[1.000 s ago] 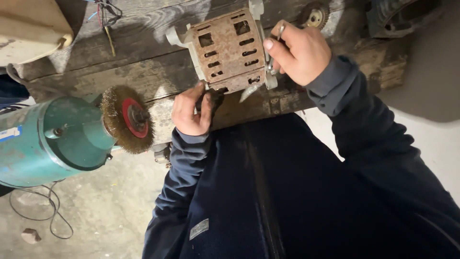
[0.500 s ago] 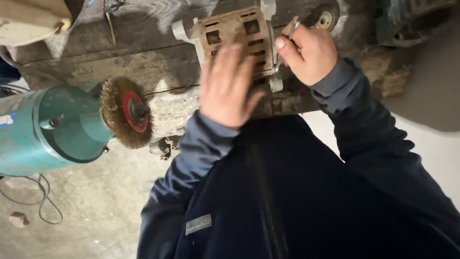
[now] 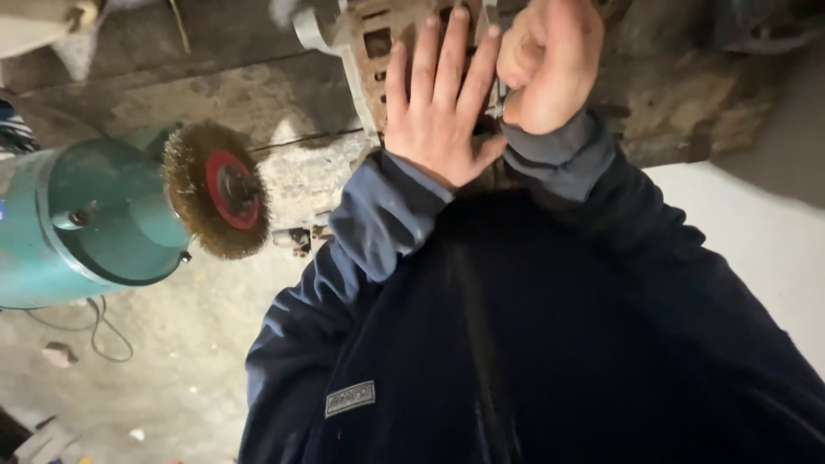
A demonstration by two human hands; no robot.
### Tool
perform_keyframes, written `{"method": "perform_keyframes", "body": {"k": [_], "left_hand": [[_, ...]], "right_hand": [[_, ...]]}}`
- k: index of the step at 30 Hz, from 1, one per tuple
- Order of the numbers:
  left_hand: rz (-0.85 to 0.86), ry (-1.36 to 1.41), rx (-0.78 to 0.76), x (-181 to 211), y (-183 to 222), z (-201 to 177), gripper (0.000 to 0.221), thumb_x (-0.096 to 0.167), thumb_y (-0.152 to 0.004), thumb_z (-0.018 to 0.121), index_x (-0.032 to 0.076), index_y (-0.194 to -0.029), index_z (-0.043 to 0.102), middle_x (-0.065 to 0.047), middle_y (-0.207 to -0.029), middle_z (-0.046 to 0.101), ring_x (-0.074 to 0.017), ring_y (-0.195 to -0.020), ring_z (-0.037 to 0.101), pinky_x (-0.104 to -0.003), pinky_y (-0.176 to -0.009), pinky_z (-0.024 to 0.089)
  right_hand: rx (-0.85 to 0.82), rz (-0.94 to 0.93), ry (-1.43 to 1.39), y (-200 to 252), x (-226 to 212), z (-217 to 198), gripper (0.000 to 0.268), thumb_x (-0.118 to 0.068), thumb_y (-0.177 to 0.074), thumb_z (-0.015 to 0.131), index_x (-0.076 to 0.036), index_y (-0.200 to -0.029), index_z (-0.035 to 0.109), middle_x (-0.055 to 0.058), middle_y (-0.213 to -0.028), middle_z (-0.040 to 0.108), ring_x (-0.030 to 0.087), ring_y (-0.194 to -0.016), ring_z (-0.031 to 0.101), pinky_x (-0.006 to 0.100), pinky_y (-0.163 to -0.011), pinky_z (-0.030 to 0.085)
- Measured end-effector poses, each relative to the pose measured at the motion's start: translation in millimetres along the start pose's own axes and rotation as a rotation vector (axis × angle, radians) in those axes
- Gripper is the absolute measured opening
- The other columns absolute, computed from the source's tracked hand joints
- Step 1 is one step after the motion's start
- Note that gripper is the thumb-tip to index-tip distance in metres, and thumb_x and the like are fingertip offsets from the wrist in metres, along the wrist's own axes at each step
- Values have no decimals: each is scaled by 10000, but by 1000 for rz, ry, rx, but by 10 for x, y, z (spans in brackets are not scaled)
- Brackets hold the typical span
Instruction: The person works at a workbench on an electric motor, using a screwdriver and a wrench to loosen and remove fasteners from the motor housing. They separate the motor's end cover, handle small parts, and finally lift the motor housing and carry it across the workshop.
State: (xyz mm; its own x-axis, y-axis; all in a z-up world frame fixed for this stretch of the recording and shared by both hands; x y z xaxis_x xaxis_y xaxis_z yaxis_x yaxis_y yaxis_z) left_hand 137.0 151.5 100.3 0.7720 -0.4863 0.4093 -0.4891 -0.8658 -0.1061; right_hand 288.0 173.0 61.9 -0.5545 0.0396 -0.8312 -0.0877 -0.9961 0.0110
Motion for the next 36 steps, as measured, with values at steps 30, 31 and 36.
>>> {"method": "perform_keyframes", "body": {"k": [30, 31, 36], "left_hand": [[-45, -115, 85, 84, 214, 163, 910, 190, -943, 814, 160, -1658, 252, -122, -1702, 271, -328, -1585, 263, -510, -1288, 241], [-59, -113, 82, 85, 234, 148, 910, 190, -943, 814, 160, -1658, 252, -122, -1702, 271, -328, -1585, 263, -510, -1288, 241], [-43, 2, 28, 67, 195, 100, 1093, 313, -818, 874, 146, -1657, 193, -140, -1690, 221, -351, -1603, 216, -533, -1302, 208]], "right_hand": [[-433, -313, 622, 604, -616, 229, 510, -413, -1111, 538, -56, -752, 476, 47, -716, 600, 229, -659, 586, 353, -555, 417], [-441, -302, 619, 645, -611, 234, 510, -413, -1111, 538, -56, -752, 476, 47, -716, 600, 229, -659, 586, 353, -555, 417], [-178, -98, 285, 708, -459, 13, 490, -357, -1090, 608, -105, -728, 396, 35, -596, 386, 163, -556, 401, 313, -523, 318]]}}
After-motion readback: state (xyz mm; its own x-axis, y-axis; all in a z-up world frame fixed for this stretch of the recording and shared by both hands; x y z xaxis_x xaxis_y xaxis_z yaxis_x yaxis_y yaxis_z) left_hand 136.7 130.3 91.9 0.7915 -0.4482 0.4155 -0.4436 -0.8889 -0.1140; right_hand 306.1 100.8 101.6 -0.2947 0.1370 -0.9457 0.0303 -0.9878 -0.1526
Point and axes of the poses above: each hand's wrist, its own y-axis away from the middle knuckle, its own z-axis out of the palm, x = y × z, the point moved 4 cm from there along -y, towards the middle knuckle
